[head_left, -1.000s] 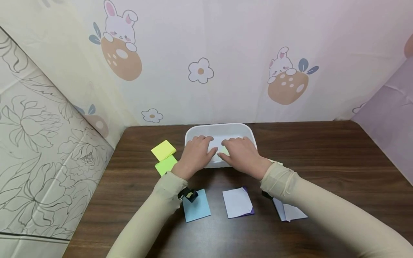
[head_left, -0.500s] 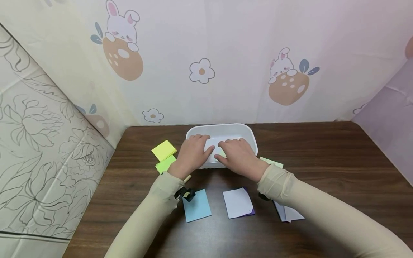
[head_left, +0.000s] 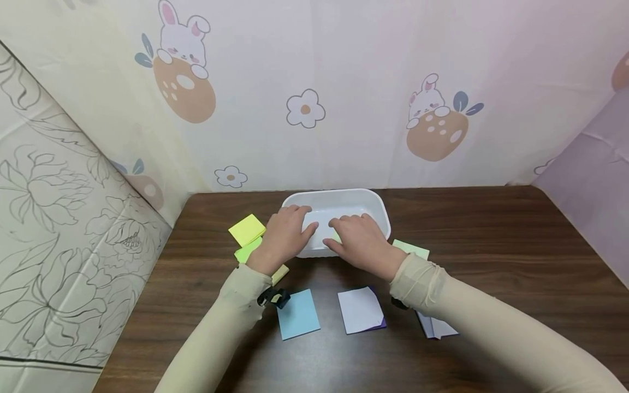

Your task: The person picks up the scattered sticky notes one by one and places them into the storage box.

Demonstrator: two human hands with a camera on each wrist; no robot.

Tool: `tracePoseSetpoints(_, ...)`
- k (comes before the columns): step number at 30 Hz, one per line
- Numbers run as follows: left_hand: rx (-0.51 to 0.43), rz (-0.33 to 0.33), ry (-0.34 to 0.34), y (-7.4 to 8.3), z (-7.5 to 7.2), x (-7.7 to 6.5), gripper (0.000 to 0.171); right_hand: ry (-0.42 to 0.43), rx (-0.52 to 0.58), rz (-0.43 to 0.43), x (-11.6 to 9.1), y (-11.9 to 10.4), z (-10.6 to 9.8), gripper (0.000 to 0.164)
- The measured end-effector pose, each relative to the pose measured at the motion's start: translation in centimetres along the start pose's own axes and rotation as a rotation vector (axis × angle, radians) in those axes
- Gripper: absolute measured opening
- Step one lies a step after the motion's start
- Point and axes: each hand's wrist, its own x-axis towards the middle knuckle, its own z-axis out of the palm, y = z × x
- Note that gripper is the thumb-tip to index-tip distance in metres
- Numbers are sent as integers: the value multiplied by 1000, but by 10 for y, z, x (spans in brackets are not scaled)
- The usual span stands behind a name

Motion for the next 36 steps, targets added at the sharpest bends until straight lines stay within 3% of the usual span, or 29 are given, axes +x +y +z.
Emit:
tracePoseSetpoints(20,-25,-61,43,-26,-6,-8,48,1,-9,-21,5,-10,4,39)
tracePoseSetpoints(29,-63,-69,94,-40,-12,-10,46,16,-5,-41,9,-13,5,37)
tracePoseSetpoints(36,-84,-96,81,-52,-11,-15,45,-30,7,-30,13,-15,7,39)
